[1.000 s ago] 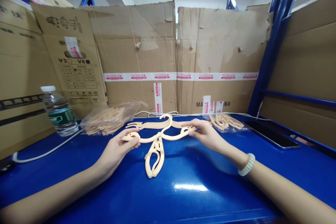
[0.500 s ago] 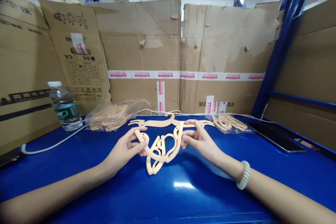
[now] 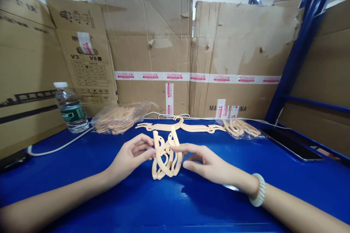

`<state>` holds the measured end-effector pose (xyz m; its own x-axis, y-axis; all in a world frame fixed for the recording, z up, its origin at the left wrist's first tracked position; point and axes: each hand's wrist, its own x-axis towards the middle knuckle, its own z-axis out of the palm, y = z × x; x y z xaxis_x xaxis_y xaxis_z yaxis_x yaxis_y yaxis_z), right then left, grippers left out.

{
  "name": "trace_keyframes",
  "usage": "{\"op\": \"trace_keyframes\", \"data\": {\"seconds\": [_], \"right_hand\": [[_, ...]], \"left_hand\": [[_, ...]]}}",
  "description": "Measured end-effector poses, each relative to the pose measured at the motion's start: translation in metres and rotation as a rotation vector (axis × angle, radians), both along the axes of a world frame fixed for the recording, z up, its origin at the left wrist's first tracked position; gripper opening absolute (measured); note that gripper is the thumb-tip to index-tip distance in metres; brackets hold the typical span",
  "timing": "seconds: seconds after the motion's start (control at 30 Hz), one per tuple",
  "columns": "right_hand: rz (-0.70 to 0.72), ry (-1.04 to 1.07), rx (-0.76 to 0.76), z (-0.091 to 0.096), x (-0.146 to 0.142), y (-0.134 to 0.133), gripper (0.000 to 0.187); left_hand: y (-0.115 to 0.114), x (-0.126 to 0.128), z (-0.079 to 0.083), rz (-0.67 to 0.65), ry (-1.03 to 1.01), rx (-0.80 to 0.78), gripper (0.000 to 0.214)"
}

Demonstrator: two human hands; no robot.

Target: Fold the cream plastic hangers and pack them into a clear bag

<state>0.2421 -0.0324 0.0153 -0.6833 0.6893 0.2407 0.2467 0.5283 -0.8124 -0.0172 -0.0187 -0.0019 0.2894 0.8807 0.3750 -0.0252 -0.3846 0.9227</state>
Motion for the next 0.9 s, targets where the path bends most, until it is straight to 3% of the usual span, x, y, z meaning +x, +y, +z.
{"op": "trace_keyframes", "data": {"seconds": [0.13, 0.37, 0.67, 0.9], "right_hand": [[-0.019, 0.037, -0.002, 0.001, 0.0, 0.0, 0.046], [0.046, 0.084, 0.016, 0.0, 0.0, 0.0, 0.046], [0.009, 0.066, 0.077, -0.001, 0.002, 0.0, 0.044], [-0.004, 0.025, 0.0, 0.004, 0.005, -0.002, 0.04]], "left_hand": [[-0.003, -0.001, 0.002, -0.056, 0.065, 0.114, 0.017], [-0.006, 0.0, -0.001, -0.265, 0.065, -0.005, 0.035], [-0.003, -0.001, -0.002, -0.26, 0.048, -0.037, 0.042], [-0.012, -0.003, 0.004, -0.259, 0.31, 0.229, 0.05]]}}
